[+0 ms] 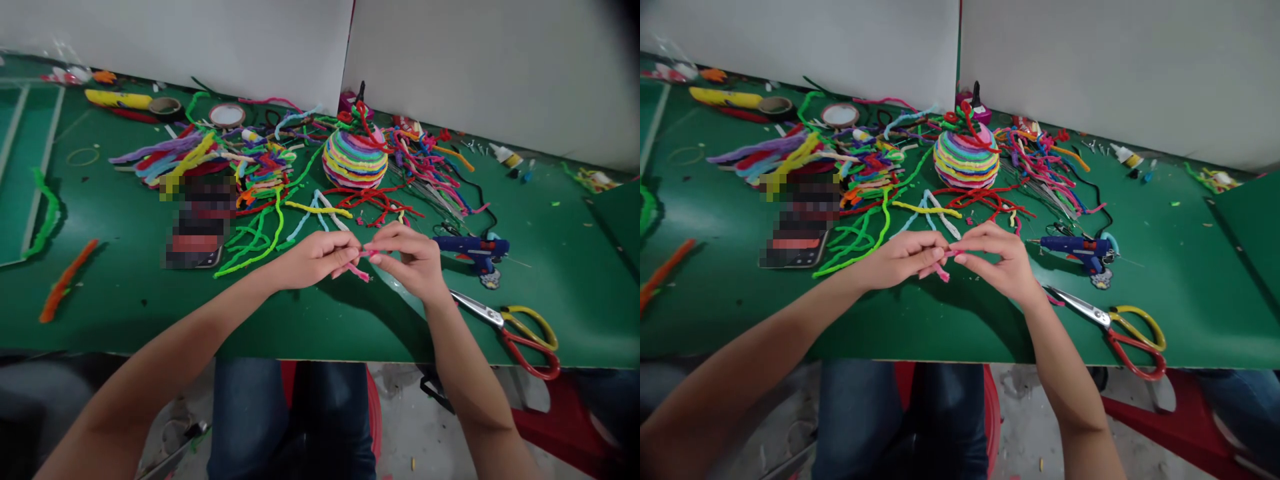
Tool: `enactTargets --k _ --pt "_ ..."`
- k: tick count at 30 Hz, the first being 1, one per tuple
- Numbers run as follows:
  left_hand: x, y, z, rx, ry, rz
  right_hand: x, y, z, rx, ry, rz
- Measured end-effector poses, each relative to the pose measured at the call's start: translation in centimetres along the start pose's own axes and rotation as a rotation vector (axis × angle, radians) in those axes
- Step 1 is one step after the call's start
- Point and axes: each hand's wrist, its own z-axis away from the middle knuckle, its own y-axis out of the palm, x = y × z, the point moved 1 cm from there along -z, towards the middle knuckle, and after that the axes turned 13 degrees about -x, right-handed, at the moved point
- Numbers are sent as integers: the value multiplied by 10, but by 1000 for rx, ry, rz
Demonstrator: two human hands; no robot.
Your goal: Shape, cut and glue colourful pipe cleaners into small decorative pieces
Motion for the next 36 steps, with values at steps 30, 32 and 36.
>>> enactTargets --k 30,32,36 --pt "-6 -3 -1 42 -408 317 3 5 0 -29 -204 204" --pt "-2 -3 -1 47 -447 374 2 5 1 -40 -223 231" --pt "5 -4 -1 113 -547 495 0 7 4 -37 -351 340"
